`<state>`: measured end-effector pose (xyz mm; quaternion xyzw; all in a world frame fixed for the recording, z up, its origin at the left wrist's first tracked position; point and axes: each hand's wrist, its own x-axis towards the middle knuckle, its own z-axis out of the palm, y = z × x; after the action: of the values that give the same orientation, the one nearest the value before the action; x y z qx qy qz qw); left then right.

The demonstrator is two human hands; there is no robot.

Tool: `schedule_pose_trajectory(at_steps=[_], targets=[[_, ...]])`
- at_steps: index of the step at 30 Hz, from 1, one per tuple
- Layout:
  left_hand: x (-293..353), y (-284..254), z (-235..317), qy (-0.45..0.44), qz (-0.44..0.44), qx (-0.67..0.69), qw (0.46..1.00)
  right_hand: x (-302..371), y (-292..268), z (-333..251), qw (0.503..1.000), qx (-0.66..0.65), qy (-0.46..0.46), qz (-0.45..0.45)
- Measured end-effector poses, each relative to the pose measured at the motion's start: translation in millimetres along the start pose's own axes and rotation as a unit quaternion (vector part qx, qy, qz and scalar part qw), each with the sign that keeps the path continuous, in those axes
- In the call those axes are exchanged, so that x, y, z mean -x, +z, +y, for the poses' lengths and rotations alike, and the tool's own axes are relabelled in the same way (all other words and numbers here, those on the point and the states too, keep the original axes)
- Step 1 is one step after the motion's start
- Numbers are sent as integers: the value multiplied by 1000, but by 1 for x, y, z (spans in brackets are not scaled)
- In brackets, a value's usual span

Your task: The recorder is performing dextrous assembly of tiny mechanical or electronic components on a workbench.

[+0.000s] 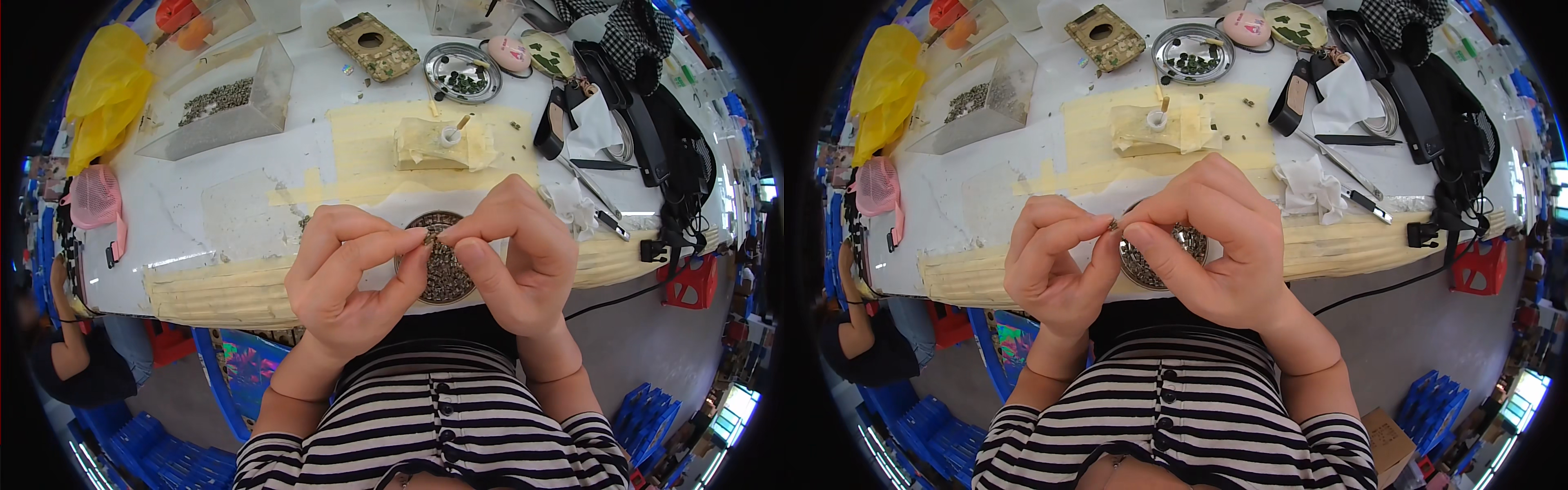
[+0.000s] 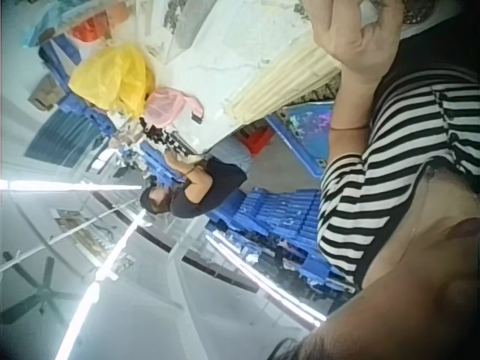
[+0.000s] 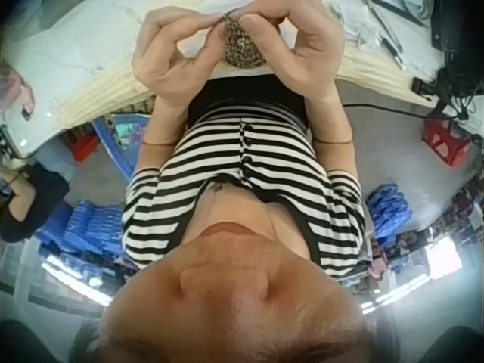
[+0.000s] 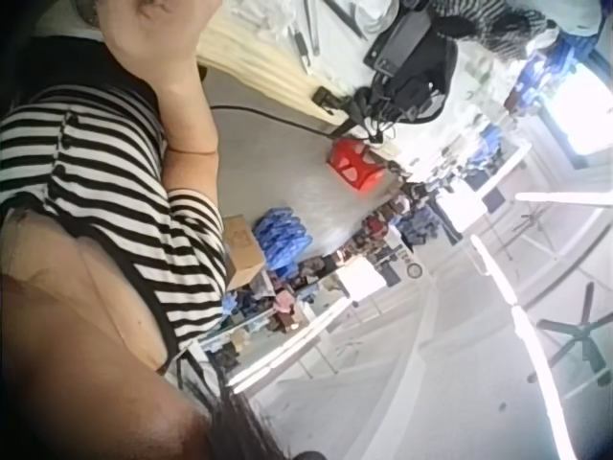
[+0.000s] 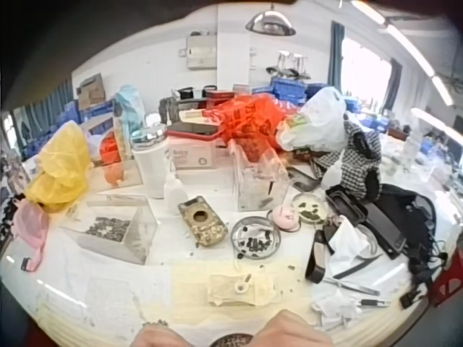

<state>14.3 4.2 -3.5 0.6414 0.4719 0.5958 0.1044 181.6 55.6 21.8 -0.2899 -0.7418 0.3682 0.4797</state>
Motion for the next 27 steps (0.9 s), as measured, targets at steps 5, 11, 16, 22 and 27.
schedule_pose_trajectory(at_steps=[5, 11, 16, 22, 27], targets=[[0, 0, 0, -2, 2, 4, 1000, -1, 0, -4, 1000, 9, -2, -12], [0, -1, 0, -1, 8, 12, 1000, 1, 4, 2, 1000, 11, 23, -4], [0, -1, 0, 4, 6, 13, 1000, 2, 7, 3, 997, -23, 62, -25], [-1, -2, 0, 5, 6, 8, 1000, 3, 5, 3, 999, -22, 41, 0], [-1, -2, 0, 4, 6, 6, 1000, 3, 5, 2, 999, -18, 41, 7]])
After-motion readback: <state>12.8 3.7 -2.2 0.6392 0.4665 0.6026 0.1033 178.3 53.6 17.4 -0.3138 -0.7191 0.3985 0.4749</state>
